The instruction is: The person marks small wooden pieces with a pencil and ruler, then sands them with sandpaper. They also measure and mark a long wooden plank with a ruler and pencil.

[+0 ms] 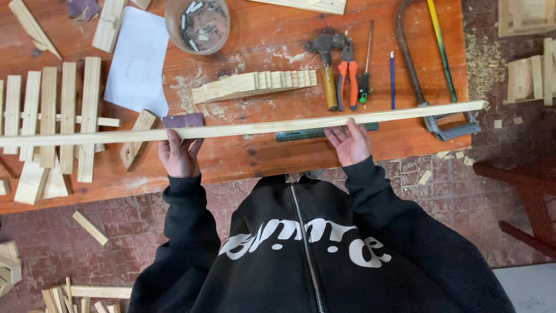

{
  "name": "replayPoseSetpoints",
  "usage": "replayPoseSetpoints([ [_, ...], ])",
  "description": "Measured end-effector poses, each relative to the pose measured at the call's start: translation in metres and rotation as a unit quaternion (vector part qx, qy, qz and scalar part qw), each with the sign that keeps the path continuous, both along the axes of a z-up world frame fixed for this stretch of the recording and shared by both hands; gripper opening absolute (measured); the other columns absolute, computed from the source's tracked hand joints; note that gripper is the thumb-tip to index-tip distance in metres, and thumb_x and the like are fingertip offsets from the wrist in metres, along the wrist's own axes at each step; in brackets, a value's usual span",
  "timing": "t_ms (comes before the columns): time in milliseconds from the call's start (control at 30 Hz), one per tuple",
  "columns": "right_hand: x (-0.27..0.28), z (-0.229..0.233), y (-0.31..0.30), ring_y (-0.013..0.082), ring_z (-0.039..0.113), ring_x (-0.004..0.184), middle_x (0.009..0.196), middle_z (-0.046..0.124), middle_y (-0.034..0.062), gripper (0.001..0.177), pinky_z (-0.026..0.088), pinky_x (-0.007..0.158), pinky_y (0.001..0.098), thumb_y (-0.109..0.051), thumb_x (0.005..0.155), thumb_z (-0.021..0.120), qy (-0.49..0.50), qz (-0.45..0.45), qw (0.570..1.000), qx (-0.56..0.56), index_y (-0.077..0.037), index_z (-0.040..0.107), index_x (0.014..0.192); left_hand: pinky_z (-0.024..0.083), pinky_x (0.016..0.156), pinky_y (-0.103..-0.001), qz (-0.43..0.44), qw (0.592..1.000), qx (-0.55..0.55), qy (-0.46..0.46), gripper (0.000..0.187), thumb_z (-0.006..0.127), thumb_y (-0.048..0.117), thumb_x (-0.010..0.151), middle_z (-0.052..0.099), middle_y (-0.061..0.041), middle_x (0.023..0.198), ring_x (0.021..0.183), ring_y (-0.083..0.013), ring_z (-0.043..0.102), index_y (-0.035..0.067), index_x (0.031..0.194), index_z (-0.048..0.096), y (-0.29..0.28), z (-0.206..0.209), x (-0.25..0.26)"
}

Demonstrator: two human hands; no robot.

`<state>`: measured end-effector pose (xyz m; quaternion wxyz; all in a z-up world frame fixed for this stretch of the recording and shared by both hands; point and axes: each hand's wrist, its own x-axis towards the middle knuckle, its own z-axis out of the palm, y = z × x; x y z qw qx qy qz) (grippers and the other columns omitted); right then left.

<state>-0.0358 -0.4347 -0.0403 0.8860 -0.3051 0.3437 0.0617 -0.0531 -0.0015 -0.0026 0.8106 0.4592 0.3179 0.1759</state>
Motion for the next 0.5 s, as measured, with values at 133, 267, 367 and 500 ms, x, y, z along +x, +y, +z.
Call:
replayPoseSetpoints([
  [133,-0.002,-0.007,0.008,0.0347,0.075,0.103,0.094,0.070,0.0063,0.021,0.060,0.106,0.0552,-0.025,0.098,0.075,0.007,0.001,1.000,-0.012,-0.018,0.056,0.091,0.072,0.082,-0.053,0.083,0.992,-0.086,-0.027,0.037,0.072,0.040,0.097,0.069,-0.010,0.105,0.091,-0.0289,0.075,0.012,0.112,0.054,-0.055,0.050,0.010],
  [267,-0.008,-0.011,0.020,0.0363,0.077,0.098,0.087,0.068,0.0084,0.022,0.064,0.102,0.0548,-0.020,0.099,0.074,0.021,-0.010,1.000,-0.008,-0.015,0.053,0.094,0.069,0.083,-0.047,0.041,0.996,-0.073,0.034,0.018,0.072,0.019,0.099,0.061,-0.006,0.095,0.088,-0.0224,0.071,0.011,0.105,0.057,-0.093,-0.038,-0.019],
  [367,-0.017,-0.009,0.028,0.0368,0.077,0.098,0.093,0.069,0.0095,0.024,0.064,0.101,0.0549,-0.020,0.100,0.072,0.027,0.007,0.999,-0.019,-0.013,0.048,0.102,0.071,0.069,-0.052,-0.065,0.989,-0.090,0.097,0.027,0.069,0.028,0.103,0.071,-0.022,0.105,0.099,-0.0405,0.076,0.004,0.111,0.058,-0.131,-0.022,-0.031],
  [500,-0.020,-0.029,0.038,0.0407,0.076,0.098,0.102,0.068,0.0118,0.031,0.063,0.098,0.0593,-0.017,0.099,0.073,0.011,0.032,0.999,-0.007,-0.012,0.046,0.113,0.068,0.082,-0.054,0.009,0.994,-0.046,0.098,0.031,0.073,0.014,0.100,0.068,-0.017,0.109,0.093,-0.0378,0.077,0.003,0.124,0.057,-0.113,-0.091,-0.033],
])
